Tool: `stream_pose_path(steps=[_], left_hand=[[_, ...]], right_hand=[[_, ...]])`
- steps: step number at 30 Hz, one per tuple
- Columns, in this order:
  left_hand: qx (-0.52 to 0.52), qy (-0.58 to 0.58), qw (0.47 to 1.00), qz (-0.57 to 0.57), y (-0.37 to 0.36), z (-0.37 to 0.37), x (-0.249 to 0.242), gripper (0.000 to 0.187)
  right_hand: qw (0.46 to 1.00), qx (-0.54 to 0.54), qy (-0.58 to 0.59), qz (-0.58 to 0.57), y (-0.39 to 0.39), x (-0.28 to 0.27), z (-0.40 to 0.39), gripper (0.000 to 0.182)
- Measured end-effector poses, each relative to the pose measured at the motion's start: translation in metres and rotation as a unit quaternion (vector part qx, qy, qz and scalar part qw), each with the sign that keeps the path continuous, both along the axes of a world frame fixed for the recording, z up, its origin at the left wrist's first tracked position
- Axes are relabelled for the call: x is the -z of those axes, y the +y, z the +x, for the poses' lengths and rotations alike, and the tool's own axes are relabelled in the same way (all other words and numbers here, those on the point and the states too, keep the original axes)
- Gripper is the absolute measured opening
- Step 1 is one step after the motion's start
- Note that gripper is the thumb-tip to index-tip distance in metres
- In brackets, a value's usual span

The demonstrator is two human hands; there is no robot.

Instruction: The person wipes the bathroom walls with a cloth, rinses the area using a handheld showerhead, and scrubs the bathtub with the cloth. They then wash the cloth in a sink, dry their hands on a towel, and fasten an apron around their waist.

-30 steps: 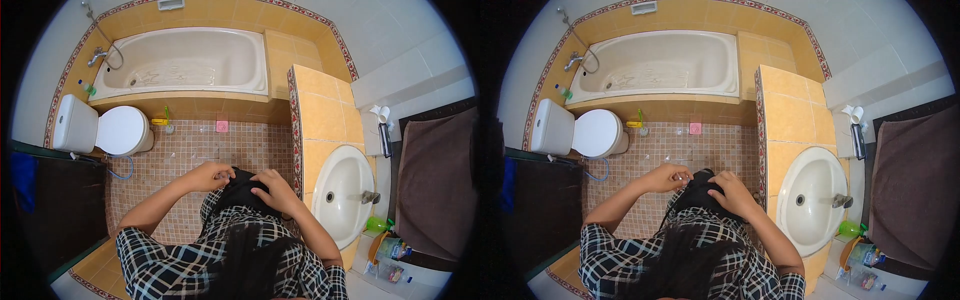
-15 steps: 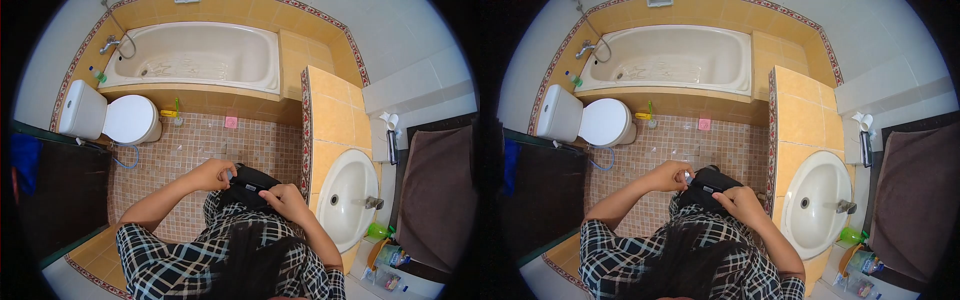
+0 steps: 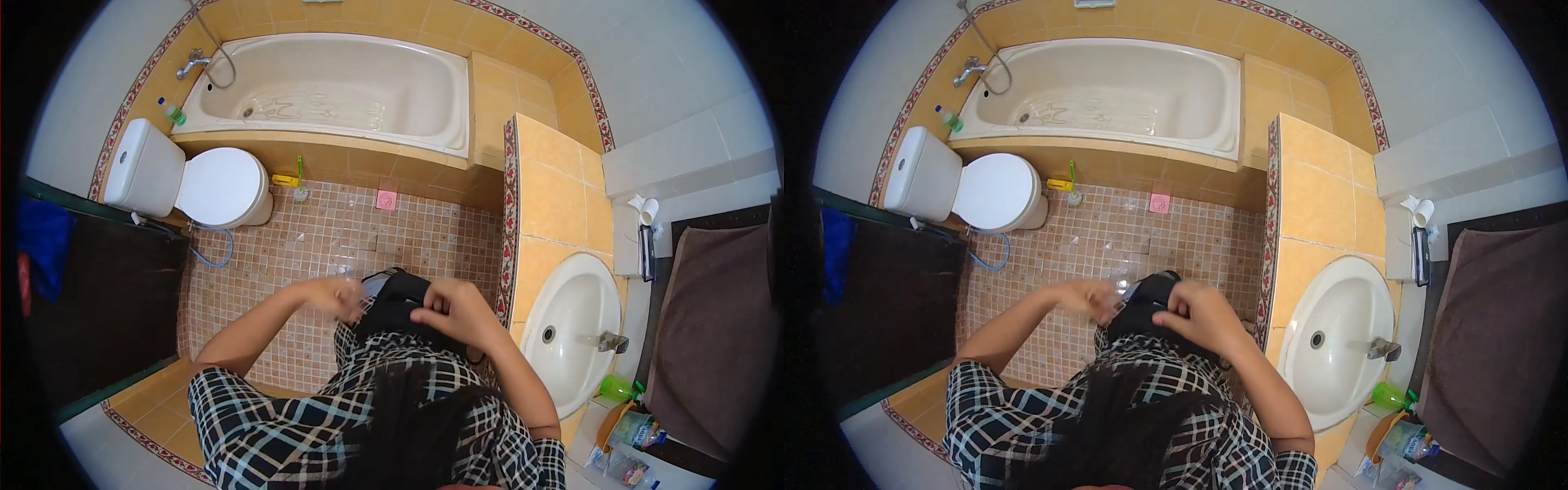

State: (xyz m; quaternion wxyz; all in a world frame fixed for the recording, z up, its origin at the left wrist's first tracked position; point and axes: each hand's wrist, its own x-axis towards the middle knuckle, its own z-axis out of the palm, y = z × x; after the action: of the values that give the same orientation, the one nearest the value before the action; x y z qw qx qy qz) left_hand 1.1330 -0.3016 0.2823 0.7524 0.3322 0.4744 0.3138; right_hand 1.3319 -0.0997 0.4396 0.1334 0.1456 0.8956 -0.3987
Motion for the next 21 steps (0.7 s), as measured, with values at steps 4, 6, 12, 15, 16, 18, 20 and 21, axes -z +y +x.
stream_pose_path(steps=[4, 6, 12, 15, 16, 18, 20, 21], left_hand=[[-0.143, 0.028, 0.988, -0.048, 0.036, 0.019, -0.051, 0.09], [-0.096, 0.011, 0.995, 0.004, 0.043, 0.027, -0.048, 0.088], [-0.034, 0.146, 0.983, 0.106, 0.045, 0.028, -0.054, 0.078], [-0.042, 0.302, 0.925, 0.225, 0.042, 0.041, -0.055, 0.073], [-0.048, 0.352, 0.894, 0.273, 0.04, 0.045, -0.054, 0.071], [-0.08, 0.363, 0.874, 0.312, 0.038, 0.049, -0.058, 0.068], [-0.09, 0.357, 0.87, 0.327, 0.04, 0.048, -0.064, 0.065], [-0.086, 0.346, 0.877, 0.322, 0.042, 0.045, -0.066, 0.065]], right_hand=[[0.998, -0.014, 0.057, -0.009, 0.009, 0.056, -0.006, 0.062], [0.991, -0.056, -0.033, -0.113, 0.02, 0.079, -0.007, 0.085], [0.982, -0.041, -0.048, -0.177, 0.027, 0.078, 0.002, 0.092], [0.981, -0.054, -0.025, -0.185, 0.03, 0.067, 0.005, 0.095], [0.982, -0.067, -0.005, -0.175, 0.031, 0.058, 0.007, 0.096], [0.982, -0.088, 0.027, -0.166, 0.033, 0.044, 0.01, 0.097], [0.979, -0.103, 0.051, -0.169, 0.033, 0.036, 0.014, 0.097], [0.978, -0.106, 0.055, -0.172, 0.033, 0.036, 0.016, 0.098]])
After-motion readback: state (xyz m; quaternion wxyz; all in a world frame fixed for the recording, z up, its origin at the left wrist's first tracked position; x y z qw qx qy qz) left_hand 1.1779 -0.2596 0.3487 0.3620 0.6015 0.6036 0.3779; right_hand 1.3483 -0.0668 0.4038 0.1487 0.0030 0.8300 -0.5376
